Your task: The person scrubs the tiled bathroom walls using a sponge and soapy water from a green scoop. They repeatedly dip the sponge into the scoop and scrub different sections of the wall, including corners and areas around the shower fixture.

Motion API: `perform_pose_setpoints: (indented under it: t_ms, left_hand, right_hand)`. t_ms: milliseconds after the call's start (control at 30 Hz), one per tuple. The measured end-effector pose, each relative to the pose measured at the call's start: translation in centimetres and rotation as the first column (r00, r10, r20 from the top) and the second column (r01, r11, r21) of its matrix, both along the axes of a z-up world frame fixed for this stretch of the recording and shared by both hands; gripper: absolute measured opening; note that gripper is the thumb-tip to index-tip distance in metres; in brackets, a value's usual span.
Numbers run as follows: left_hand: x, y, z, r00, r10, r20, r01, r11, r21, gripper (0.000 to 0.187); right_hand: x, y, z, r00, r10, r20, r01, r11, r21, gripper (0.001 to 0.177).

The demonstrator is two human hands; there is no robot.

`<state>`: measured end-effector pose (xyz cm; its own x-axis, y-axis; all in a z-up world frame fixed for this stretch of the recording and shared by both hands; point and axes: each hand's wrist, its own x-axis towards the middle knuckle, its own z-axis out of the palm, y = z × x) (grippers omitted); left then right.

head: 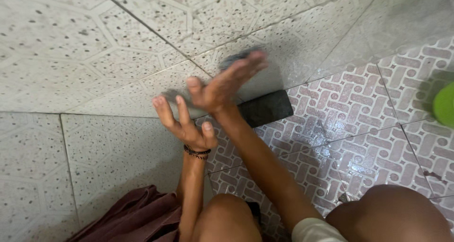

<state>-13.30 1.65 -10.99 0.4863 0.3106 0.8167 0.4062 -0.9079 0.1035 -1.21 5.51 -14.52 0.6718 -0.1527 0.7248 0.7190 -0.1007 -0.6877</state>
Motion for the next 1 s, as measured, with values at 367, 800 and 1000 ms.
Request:
perform_pose_setpoints:
  t_ms: [367, 800, 1000]
  left_hand:
    - [0.5, 0.0, 1.2, 0.997, -0.001, -0.083, -0.003, 0.999, -0.041, 0.071]
    - [-0.9, -0.8, 1.8, 0.998, -0.022, -0.064, 0.018, 0.998, -0.057, 0.071]
    - [-1.1, -1.1, 1.2, 0.998, -0.027, -0.064, 0.021, 0.996, -0.092, 0.071]
  right_hand:
    - [-2.1, -4.3, -10.5, 0.974, 0.102, -0.204, -0.135, 0.979, -0.155, 0.102]
    - [-6.7, -3.1, -15.4, 0.987, 0.147, -0.060, -0.156, 0.820, -0.551, 0.083]
    - [0.4, -3.3, -5.9, 0.984, 0.086, -0.157, -0.080, 0.996, 0.045, 0.094]
